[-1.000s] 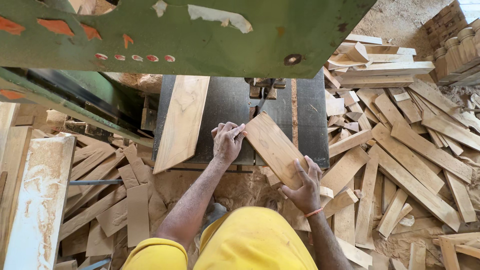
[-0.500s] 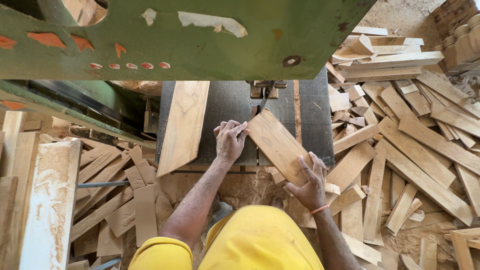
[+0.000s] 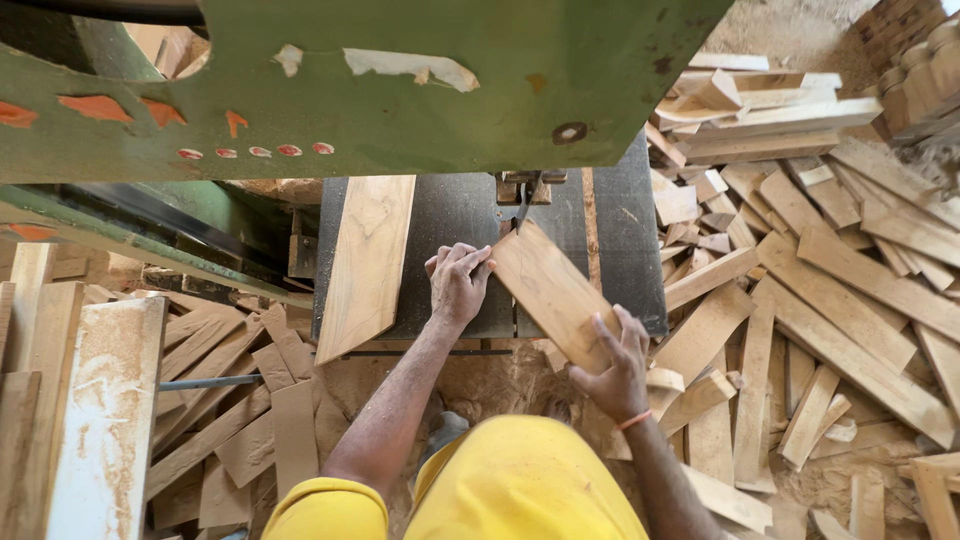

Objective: The person cuts small wooden workpieces on a bandsaw, guiding each piece by hand through the blade and trimming off edges. They retrieve pieces from a pile of scrap wood around the machine, reposition each workpiece for successive cuts, and set cut pieces aside.

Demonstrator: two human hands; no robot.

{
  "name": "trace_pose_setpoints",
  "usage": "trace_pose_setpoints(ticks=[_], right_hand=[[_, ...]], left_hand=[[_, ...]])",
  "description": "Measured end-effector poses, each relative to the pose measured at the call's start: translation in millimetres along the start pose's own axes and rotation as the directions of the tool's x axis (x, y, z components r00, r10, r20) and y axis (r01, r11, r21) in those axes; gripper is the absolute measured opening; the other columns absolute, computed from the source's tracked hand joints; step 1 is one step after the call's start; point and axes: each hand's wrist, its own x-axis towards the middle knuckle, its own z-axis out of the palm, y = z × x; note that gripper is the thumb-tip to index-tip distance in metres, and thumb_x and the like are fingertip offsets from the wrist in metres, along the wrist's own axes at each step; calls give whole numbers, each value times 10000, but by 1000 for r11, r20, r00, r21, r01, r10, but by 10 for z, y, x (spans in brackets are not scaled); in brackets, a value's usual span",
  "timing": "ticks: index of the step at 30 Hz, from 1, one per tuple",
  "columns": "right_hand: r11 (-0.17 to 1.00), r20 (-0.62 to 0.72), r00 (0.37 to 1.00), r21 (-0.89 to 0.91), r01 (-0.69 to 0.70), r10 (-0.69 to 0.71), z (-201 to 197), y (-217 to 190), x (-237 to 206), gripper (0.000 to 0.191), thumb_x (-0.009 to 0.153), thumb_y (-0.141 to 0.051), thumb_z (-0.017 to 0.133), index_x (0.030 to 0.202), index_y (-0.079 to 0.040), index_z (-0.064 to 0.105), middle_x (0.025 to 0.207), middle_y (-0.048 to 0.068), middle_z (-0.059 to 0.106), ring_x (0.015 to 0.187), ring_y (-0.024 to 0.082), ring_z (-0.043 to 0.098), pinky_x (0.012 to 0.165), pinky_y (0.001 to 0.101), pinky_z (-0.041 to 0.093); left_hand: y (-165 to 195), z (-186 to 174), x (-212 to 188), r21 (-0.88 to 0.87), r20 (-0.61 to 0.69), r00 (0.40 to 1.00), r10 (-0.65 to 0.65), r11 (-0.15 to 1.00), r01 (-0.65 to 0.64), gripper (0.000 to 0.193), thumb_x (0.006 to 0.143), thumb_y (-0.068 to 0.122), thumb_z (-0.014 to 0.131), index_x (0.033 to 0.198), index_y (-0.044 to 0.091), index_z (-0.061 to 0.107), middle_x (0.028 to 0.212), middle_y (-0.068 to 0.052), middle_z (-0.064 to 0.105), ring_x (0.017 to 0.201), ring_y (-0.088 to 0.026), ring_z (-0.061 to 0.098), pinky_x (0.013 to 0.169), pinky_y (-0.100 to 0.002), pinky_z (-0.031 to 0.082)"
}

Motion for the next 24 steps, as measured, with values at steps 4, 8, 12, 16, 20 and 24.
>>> trace_pose_setpoints(ticks=[4, 8, 12, 16, 20, 24], right_hand=[[999, 19, 999, -21, -26, 26, -36, -62, -53, 933, 526, -230, 867, 1415, -130, 604, 1523, 237, 417, 1426, 393, 369, 1197, 525, 325], [1000, 3, 1000, 4, -28, 28, -60, -164, 10, 908, 528, -265, 895, 1381, -123, 617, 1509, 234, 425, 1406, 405, 363, 1169, 526, 332], [1000, 2, 1000, -1, -28, 28, -65, -226, 102, 893, 540, -277, 909, 1370, -116, 621, 1504, 231, 418, 1391, 403, 364, 1154, 531, 341], [999, 16, 999, 5, -44, 44, -79, -229, 164, 898, 537, -267, 921, 1370, -115, 623, 1500, 229, 413, 1392, 408, 360, 1151, 524, 351], [998, 25, 997, -9, -68, 68, -46, -192, 197, 902, 530, -260, 930, 1365, -120, 621, 1507, 225, 411, 1398, 406, 355, 1153, 516, 357], [998, 31, 998, -12, -61, 62, 9, -120, 170, 902, 545, -261, 933, 1381, -127, 619, 1516, 227, 403, 1407, 407, 346, 1157, 531, 348]], left_hand=[[30, -41, 1, -39, -9, 1000, 2, 999, -3, 277, 908, 322, 772, 1112, 137, 798, 969, 36, 695, 971, -175, 591, 940, -380, 369], [63, -57, 69, -51, -33, 999, -13, 999, 11, 263, 904, 306, 773, 1104, 137, 801, 960, 33, 689, 982, -181, 592, 950, -382, 369], [65, -57, 150, -53, -17, 999, -28, 998, 27, 250, 905, 302, 775, 1096, 144, 804, 948, 33, 682, 986, -184, 591, 960, -384, 372], [54, -41, 182, -48, -32, 999, -25, 999, 24, 235, 904, 299, 779, 1085, 151, 804, 954, 31, 680, 996, -188, 595, 963, -390, 373], [33, -19, 225, -48, -34, 999, -22, 999, 20, 229, 894, 289, 783, 1080, 156, 805, 961, 30, 688, 1001, -195, 598, 961, -391, 375], [25, -26, 245, -47, -14, 999, -41, 998, 40, 227, 891, 282, 786, 1079, 156, 803, 957, 31, 695, 999, -200, 598, 953, -391, 376]])
